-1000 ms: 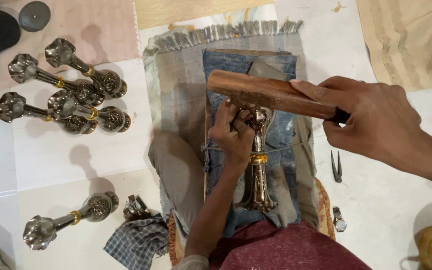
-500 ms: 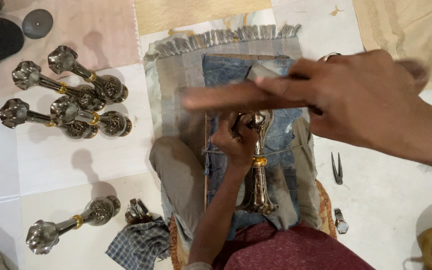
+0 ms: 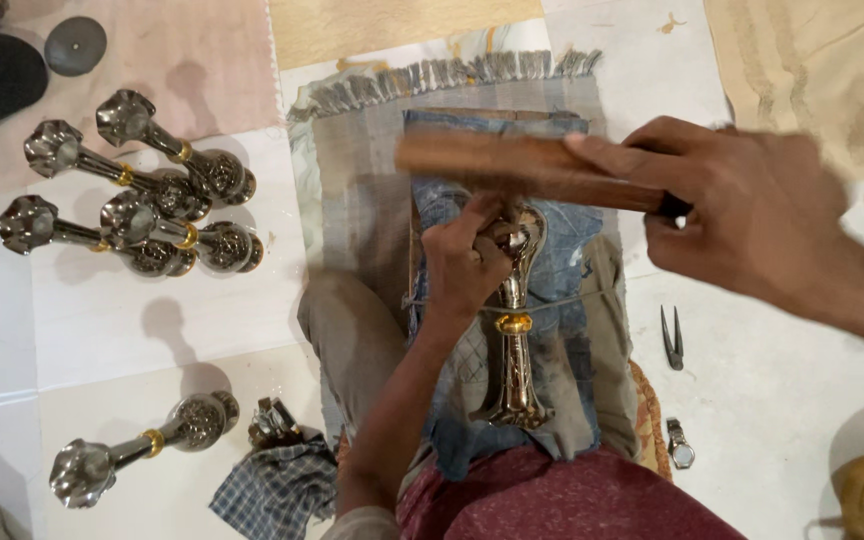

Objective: The person sits on the floor polishing a silver-colored metal vase with gold accents held on their lap. They hold the vase steady with one hand while rubbing its surface with a small tool, and repeatedly strike or press a long wooden block against the vase body, working over different areas of the piece.

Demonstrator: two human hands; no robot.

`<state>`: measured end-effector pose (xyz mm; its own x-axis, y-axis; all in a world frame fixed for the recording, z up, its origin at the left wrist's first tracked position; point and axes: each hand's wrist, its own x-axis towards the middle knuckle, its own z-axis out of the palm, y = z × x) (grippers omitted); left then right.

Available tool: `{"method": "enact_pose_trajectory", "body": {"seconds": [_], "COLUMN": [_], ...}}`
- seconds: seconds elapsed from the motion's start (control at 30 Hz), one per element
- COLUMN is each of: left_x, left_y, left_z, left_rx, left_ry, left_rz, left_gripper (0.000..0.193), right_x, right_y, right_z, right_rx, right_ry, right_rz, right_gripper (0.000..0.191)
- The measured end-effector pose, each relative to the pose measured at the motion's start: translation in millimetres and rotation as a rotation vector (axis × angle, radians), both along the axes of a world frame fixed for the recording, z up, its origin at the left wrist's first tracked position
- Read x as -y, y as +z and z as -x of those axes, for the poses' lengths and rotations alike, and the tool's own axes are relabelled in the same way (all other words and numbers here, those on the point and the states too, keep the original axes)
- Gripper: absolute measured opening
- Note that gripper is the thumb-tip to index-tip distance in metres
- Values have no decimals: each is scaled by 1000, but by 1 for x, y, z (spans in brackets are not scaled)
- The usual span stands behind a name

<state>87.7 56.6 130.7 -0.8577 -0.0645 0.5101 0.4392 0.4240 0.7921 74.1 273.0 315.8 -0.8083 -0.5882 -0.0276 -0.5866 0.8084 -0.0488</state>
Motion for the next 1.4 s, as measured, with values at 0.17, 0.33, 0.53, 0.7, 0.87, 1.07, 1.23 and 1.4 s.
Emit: {"method": "enact_pose_trajectory", "body": {"seconds": [0.17, 0.33, 0.53, 0.7, 0.87, 1.07, 1.23, 1.4], "left_x": [11, 28, 35, 34, 24, 7, -3, -6], "left_y": [6, 19, 17, 4, -6, -10, -6, -5], "left_z": [22, 51, 59, 53, 26, 1, -14, -23], "left_rx": [62, -5, -29, -56, -26, -12, -96, -66], "left_ry": [-342, -533, -615, -547, -303, -13, 175, 222], "left_rz": [-110, 76, 230, 279, 5, -192, -196, -203], "left_gripper": [38, 36, 35, 48, 34, 23, 24, 14], "right_x": [-26, -42, -53, -48, -35, -2, 31, 53], "right_y": [-16, -59, -86, -64, -32, 2, 24, 24], "right_z": [-16, -37, -59, -58, -35, -7, 4, 2], "right_rx": [184, 349, 93, -17, 147, 90, 147, 34], "right_ry": [-315, -413, -249, -205, -280, -136, -73, -7], "right_rz": [-267, 640, 881, 605, 267, -195, -515, -458], "right_gripper": [80, 81, 77, 78, 80, 79, 85, 95]}}
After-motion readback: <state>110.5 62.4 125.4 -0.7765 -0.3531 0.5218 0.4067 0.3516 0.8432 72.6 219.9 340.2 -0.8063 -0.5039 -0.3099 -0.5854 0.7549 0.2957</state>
